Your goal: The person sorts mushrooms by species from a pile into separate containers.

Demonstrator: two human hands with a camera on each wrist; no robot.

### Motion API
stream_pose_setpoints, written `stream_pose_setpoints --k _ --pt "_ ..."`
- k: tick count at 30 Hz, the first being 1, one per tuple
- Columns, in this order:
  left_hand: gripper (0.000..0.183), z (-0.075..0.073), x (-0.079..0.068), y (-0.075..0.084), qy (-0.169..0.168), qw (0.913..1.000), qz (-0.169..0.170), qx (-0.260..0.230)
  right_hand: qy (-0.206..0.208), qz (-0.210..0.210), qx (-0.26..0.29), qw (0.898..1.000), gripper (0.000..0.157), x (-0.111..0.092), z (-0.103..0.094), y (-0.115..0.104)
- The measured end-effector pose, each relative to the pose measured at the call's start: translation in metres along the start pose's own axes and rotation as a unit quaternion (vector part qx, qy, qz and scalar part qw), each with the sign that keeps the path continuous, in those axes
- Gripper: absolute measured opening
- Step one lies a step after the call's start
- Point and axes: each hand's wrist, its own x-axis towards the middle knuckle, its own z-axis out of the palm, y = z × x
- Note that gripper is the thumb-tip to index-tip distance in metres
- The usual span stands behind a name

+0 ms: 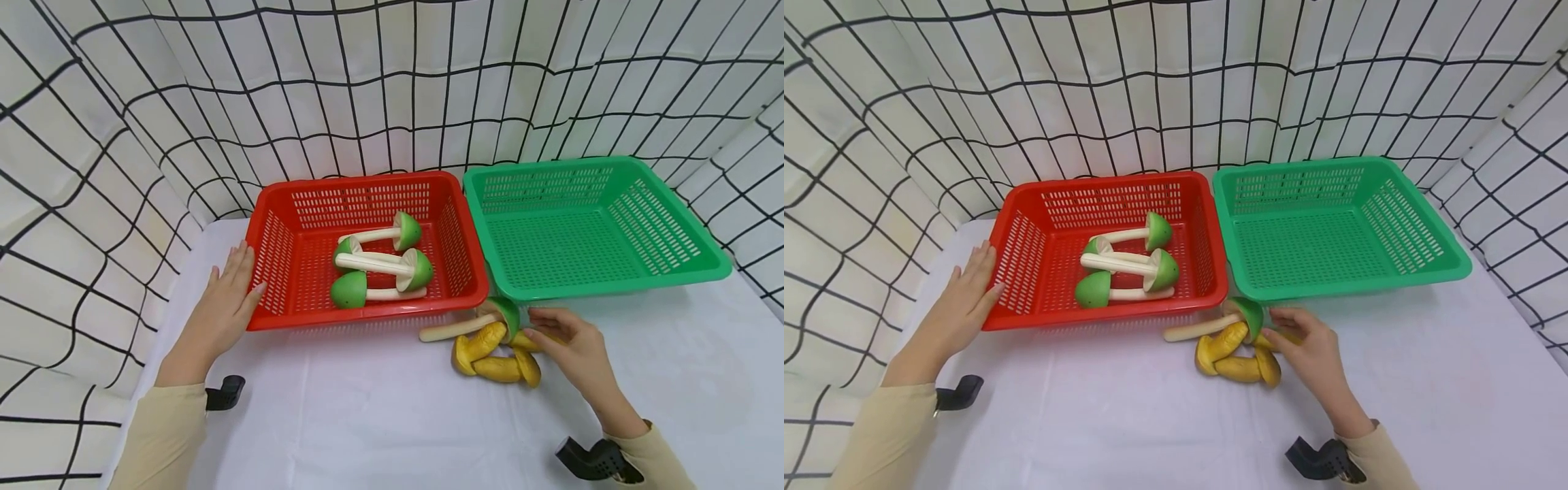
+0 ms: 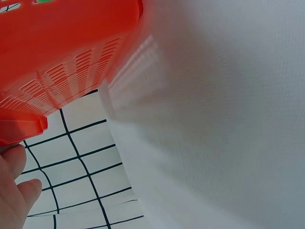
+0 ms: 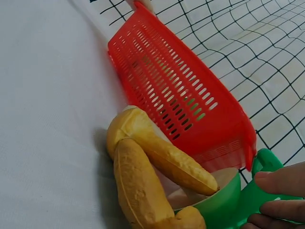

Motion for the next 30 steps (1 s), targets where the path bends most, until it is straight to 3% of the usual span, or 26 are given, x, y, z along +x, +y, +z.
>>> stream_pose_setpoints --k 11,19,26,30 --pt "0.064 -0.003 0.001 0.000 -0.003 1.0000 -0.003 0.003 -0.005 0.007 -0.101 0.995 0.039 0.004 0.012 -0.005" --pt "0.064 -0.005 0.001 0.001 -0.004 0.9999 -0.005 0.008 -0.027 0.023 -0.091 0.995 0.050 0.006 0.018 -0.004" --pt "0.064 -0.004 0.000 0.002 -0.004 0.9999 -0.010 0.008 -0.034 0.002 -0.102 0.994 0.050 0.004 0.019 -0.005" --pt "0.064 -0.004 -0.001 0.002 -0.005 0.9998 -0.013 0.012 -0.069 0.036 -0.090 0.993 0.056 0.004 0.017 -0.007"
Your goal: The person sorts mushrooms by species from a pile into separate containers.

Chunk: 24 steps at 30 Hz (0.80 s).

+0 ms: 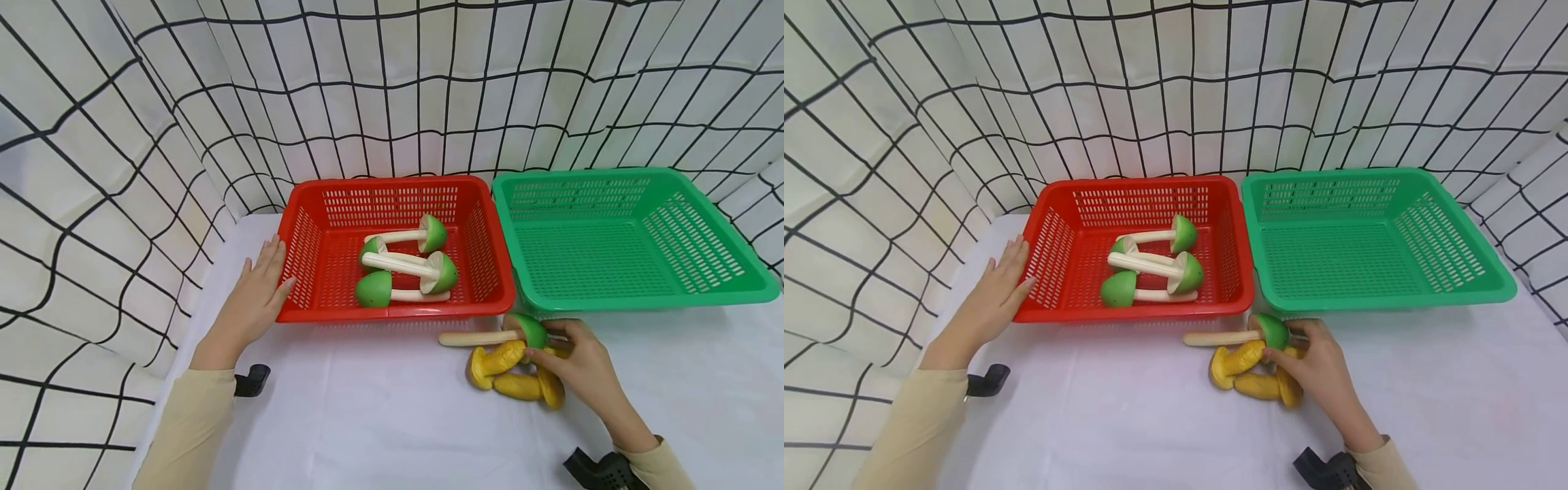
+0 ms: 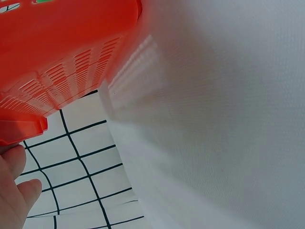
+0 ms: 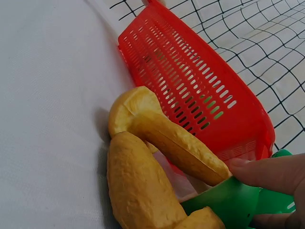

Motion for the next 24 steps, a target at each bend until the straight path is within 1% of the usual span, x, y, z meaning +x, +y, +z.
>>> stream_pose_setpoints --k 3,7,9,12,16,24 --pt "0.064 0.0002 0.0008 0.0009 0.002 1.0000 -0.002 0.003 -0.025 0.017 0.011 0.999 0.061 0.0009 -0.0025 0.0010" --pt "0.064 0.0007 0.0009 0.0008 0.003 1.0000 -0.001 0.003 -0.043 0.022 0.022 0.999 0.067 0.0019 -0.0041 0.0024" --pt "0.064 0.0007 0.0005 0.0004 0.004 1.0000 0.000 0.004 -0.046 0.020 0.031 0.998 0.067 0.0018 -0.0042 0.0028" --pt "0.064 0.0009 0.0010 0.0002 0.004 1.0000 0.000 0.002 -0.036 0.010 0.038 0.999 0.062 0.0017 -0.0039 0.0033" --pt "0.064 0.0004 0.0007 0.0000 0.005 1.0000 0.002 0.001 -0.009 -0.001 0.038 0.999 0.054 0.0007 -0.0019 0.0026" --pt "0.064 0.0004 0.0010 0.0010 0.003 1.0000 0.003 -0.002 0.034 0.018 0.028 0.999 0.051 -0.0063 -0.0049 0.0007"
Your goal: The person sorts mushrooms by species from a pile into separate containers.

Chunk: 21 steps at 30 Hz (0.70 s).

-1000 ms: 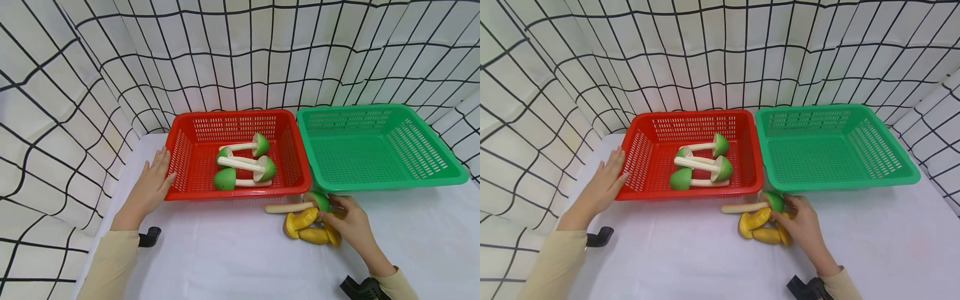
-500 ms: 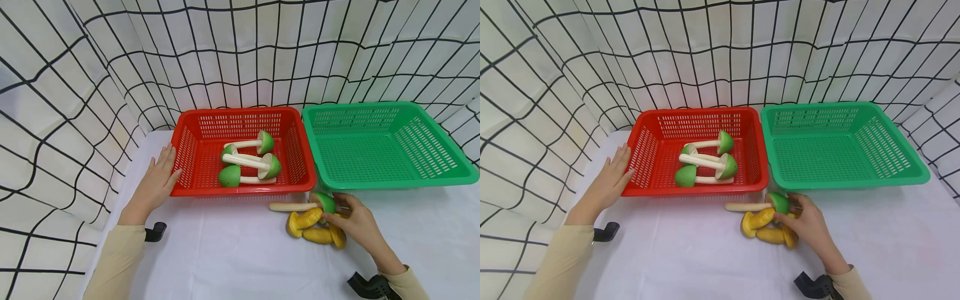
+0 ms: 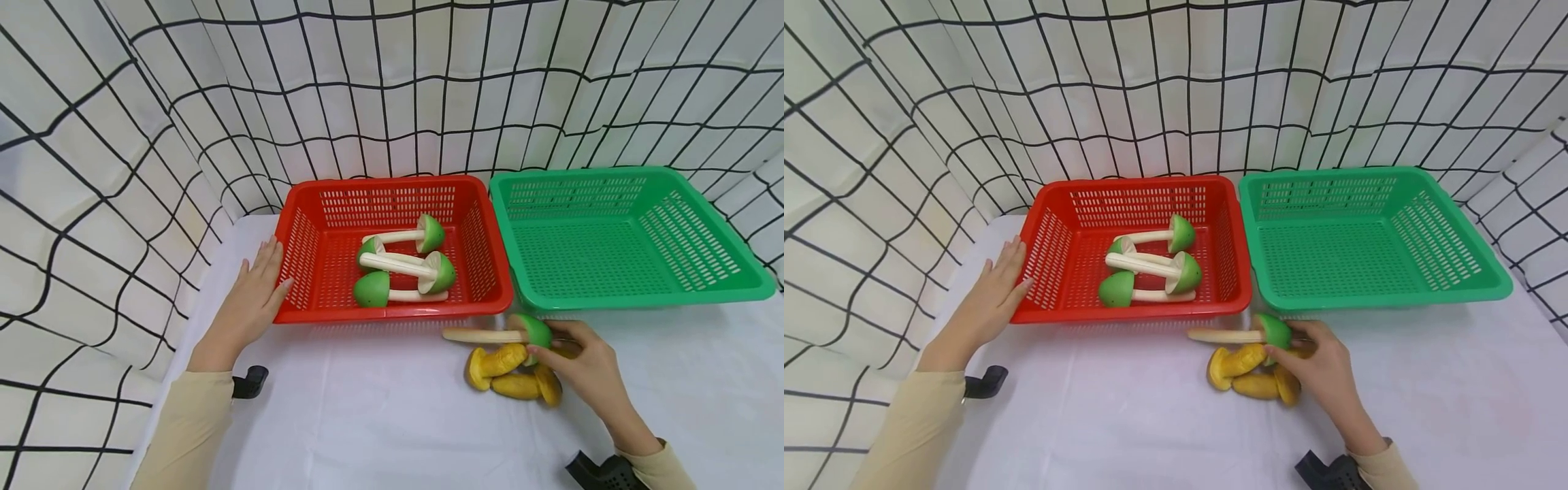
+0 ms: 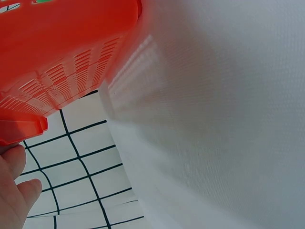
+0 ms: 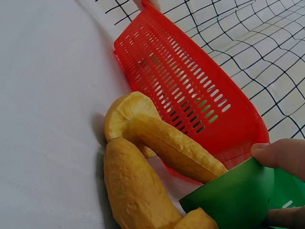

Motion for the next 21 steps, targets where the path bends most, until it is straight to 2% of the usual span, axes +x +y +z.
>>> stream_pose_setpoints --k 13,21 --pt "0.064 0.000 0.001 -0.001 -0.008 0.9999 -0.012 -0.001 0.047 0.003 0.027 0.998 0.051 -0.010 -0.011 0.006" --pt "0.064 -0.001 -0.001 -0.001 -0.011 0.9998 -0.017 0.002 0.044 -0.013 0.041 0.998 0.050 -0.014 -0.020 0.005"
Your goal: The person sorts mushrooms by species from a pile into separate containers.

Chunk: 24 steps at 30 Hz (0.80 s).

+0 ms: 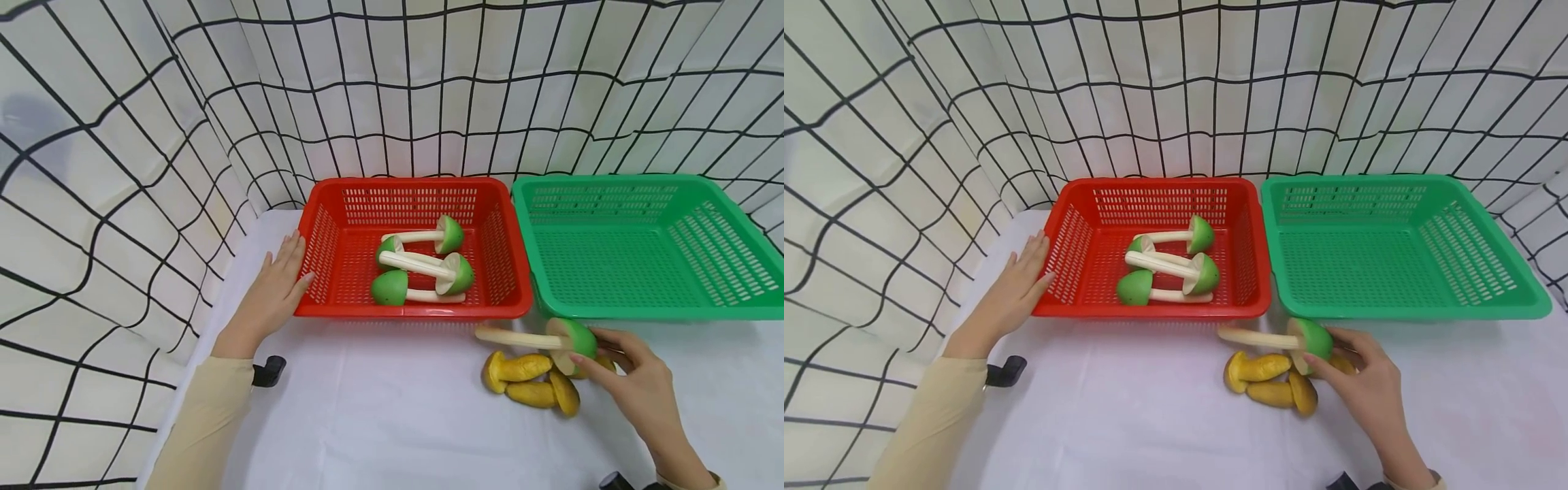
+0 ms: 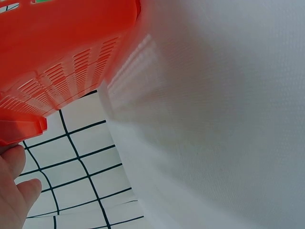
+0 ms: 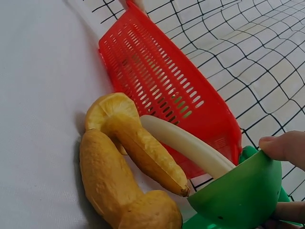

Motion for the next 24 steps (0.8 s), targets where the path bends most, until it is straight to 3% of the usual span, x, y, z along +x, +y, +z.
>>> stream_pose_setpoints --k 16,24 --pt "0.064 -0.002 0.000 0.001 -0.007 1.0000 -0.005 0.000 -0.015 -0.001 0.013 1.000 0.049 -0.005 -0.006 -0.011" --pt "0.065 -0.001 0.000 0.000 -0.006 1.0000 -0.007 0.004 -0.025 -0.050 0.054 0.997 0.045 -0.007 -0.006 -0.025"
